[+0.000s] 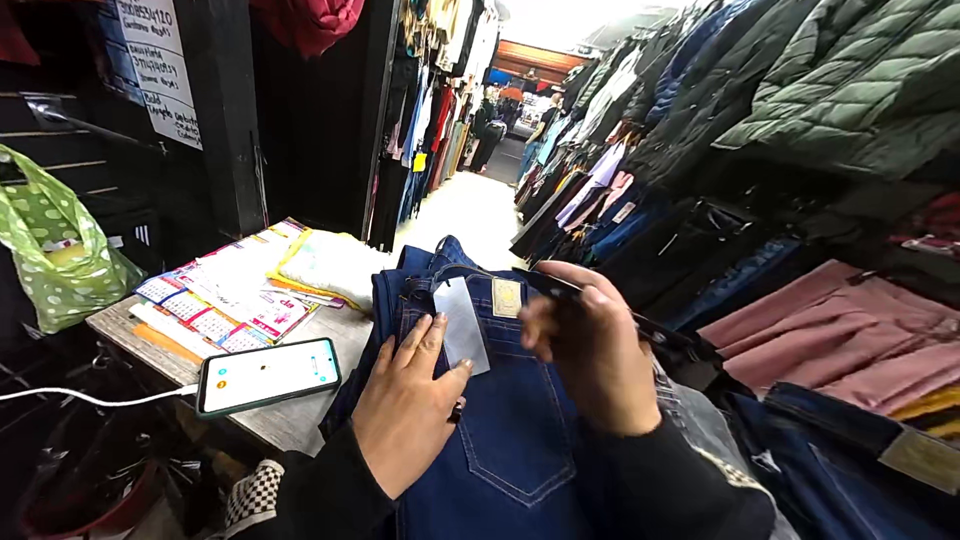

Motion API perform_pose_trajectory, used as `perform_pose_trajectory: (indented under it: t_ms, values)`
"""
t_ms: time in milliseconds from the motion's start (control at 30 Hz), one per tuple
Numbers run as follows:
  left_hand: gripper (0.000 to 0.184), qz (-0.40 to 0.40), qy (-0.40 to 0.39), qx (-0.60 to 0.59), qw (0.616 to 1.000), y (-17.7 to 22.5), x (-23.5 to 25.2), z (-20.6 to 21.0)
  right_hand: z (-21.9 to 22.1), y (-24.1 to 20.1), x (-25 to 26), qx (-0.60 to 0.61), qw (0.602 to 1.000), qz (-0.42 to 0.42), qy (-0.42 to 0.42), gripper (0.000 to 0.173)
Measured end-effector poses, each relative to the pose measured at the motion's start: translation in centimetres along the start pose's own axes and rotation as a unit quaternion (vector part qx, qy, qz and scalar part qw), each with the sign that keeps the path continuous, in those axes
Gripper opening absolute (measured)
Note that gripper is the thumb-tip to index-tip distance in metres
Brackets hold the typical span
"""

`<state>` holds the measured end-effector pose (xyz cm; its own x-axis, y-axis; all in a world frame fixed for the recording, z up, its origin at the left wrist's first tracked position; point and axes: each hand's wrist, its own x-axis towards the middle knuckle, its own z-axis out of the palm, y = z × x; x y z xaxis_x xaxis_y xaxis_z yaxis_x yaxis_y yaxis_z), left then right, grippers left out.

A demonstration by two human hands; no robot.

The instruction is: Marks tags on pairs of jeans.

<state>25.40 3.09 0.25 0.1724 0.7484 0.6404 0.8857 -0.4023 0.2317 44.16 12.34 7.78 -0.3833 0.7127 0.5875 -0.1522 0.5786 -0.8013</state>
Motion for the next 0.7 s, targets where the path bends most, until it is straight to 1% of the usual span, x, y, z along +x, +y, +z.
perform_pose_trajectory:
  t_ms: [67, 133, 200, 267, 333, 500, 700]
  values:
    - [0.032, -0.004, 0.012, 0.007, 1.000, 0.2, -0.3, 0.2, 1.2, 1.1, 0.8, 0.029, 0.999, 0.021, 0.025, 0.025]
    - [0.032, -0.005, 0.015, 0.007, 1.000, 0.4, -0.5, 0.3, 2.0, 3.4, 0.3, -0.008, 0.998, 0.028, 0.061, 0.014]
    - [0.031, -0.005, 0.017, 0.005, 1.000, 0.5, -0.8, 0.5, 2.2, 5.3, -0.9, -0.060, 0.996, 0.014, 0.072, 0.007]
    - [0.031, -0.009, 0.017, 0.012, 1.000, 0.6, -0.9, 0.6, 2.2, 5.9, -1.7, -0.058, 0.996, -0.004, 0.065, 0.015]
    - [0.032, -0.009, 0.013, 0.021, 1.000, 0.6, -0.9, 0.5, 2.1, 6.2, -2.3, -0.053, 0.997, -0.022, 0.053, 0.019]
    - [0.033, -0.009, 0.004, 0.035, 0.999, 0.7, -0.7, 0.2, 2.2, 6.5, -2.5, -0.105, 0.991, -0.077, 0.029, 0.021]
    - [0.034, -0.007, 0.000, 0.058, 0.998, 0.7, -0.7, 0.3, 2.3, 6.6, -2.2, -0.143, 0.987, -0.076, 0.013, 0.020]
